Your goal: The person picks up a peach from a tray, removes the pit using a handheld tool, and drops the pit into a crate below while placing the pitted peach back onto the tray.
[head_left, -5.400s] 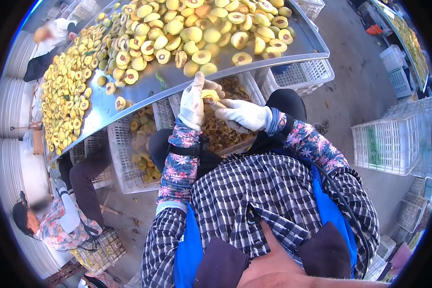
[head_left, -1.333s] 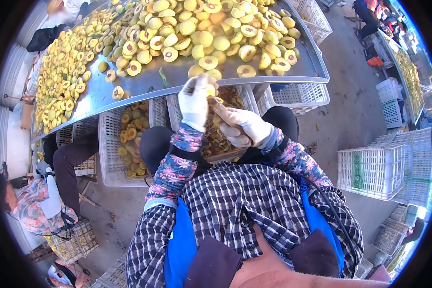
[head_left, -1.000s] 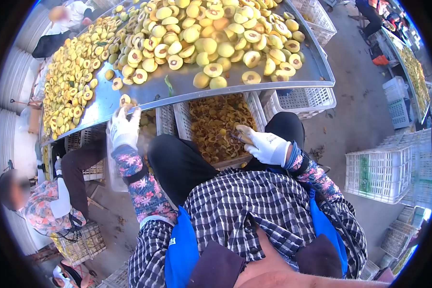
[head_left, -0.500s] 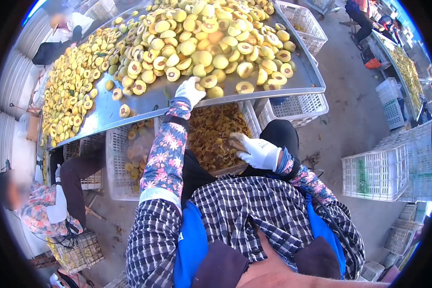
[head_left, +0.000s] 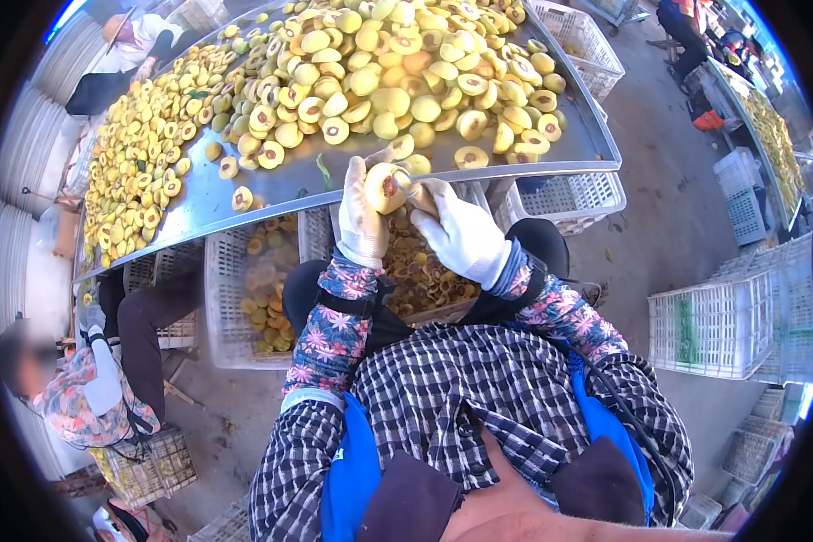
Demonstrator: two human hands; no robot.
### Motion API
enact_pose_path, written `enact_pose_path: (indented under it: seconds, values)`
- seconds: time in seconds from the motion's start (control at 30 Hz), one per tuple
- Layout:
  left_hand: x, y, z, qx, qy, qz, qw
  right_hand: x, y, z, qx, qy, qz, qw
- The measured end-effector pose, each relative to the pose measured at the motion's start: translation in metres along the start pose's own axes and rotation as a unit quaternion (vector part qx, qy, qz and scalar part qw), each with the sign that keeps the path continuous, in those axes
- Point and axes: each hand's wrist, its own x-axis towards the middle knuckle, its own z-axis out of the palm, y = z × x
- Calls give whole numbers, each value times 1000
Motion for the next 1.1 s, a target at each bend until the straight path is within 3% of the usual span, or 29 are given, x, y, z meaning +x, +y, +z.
enact_pose_path:
  seconds: [0.17, 0.2, 0.23, 0.27, 0.3, 0.33, 0.37, 0.43, 0.47, 0.5, 0.57, 0.6, 0.63, 0.7, 0.73, 0.77, 0.8, 0.83, 0.87, 0.9, 0.97, 1.1]
  values:
    - [-1, -9, 2, 19, -30, 47, 998, 3, -9, -1, -1, 60, 24, 998]
    - [-4, -11, -2, 150, -39, 117, 981, 6, -5, 3, 40, 119, -11, 992]
    - [-6, -15, -5, 276, -53, 185, 942, 7, -8, 5, 32, 126, -10, 991]
    - [-8, -29, -25, 425, -102, 294, 850, 11, -10, 3, -21, 84, -38, 995]
    - [-7, -26, -19, 448, -111, 300, 835, 20, -8, -10, -94, 52, -67, 992]
    - [-11, -22, 2, 284, -82, 190, 936, 20, -8, -13, -103, 64, -73, 990]
    - [-6, -30, -11, 253, -122, 173, 944, 16, -7, -9, -110, 75, -78, 988]
    - [1, -49, -19, 168, -44, 138, 975, 14, -2, -1, -85, 46, -9, 995]
    - [-1, -42, -6, 114, -58, 91, 988, 13, -1, -1, -82, 50, 2, 995]
    - [-9, -29, 6, 66, -65, 38, 995, 13, -2, -1, -71, 49, 14, 996]
    - [-12, -22, 13, 168, -84, 60, 980, 15, 7, 3, -49, 32, 47, 997]
    - [-7, -25, 11, 83, -73, -7, 994, 17, 10, 2, -36, 17, 63, 997]
    - [-4, -28, 10, 82, -79, -9, 993, 19, 15, -2, -40, 21, 66, 997]
    - [-12, -28, 8, 38, -148, -3, 988, 19, 18, -14, 129, -65, 94, 985]
    - [-2, -39, -1, -46, -85, 5, 995, 15, 15, -22, 242, -128, 100, 957]
    - [1, -41, -4, 83, -52, 92, 991, 10, -2, -46, 293, -204, 116, 927]
    - [0, -34, -2, 221, -11, 167, 961, 6, -2, -40, 277, -150, 73, 946]
    - [-5, -21, 1, 526, -18, 315, 790, 6, -1, -38, 108, -104, 34, 988]
    - [1, -18, -7, 364, -114, 237, 893, 3, 1, -30, 100, -50, 58, 992]
    - [-1, -26, -2, 146, -34, 127, 981, 1, 4, -24, 80, 6, 84, 993]
    - [1, -24, 11, -30, -43, 65, 996, -2, 5, -17, 51, -5, 83, 995]
    - [-6, -21, 20, 7, -5, 60, 998, -6, 3, -8, 5, -9, 61, 998]
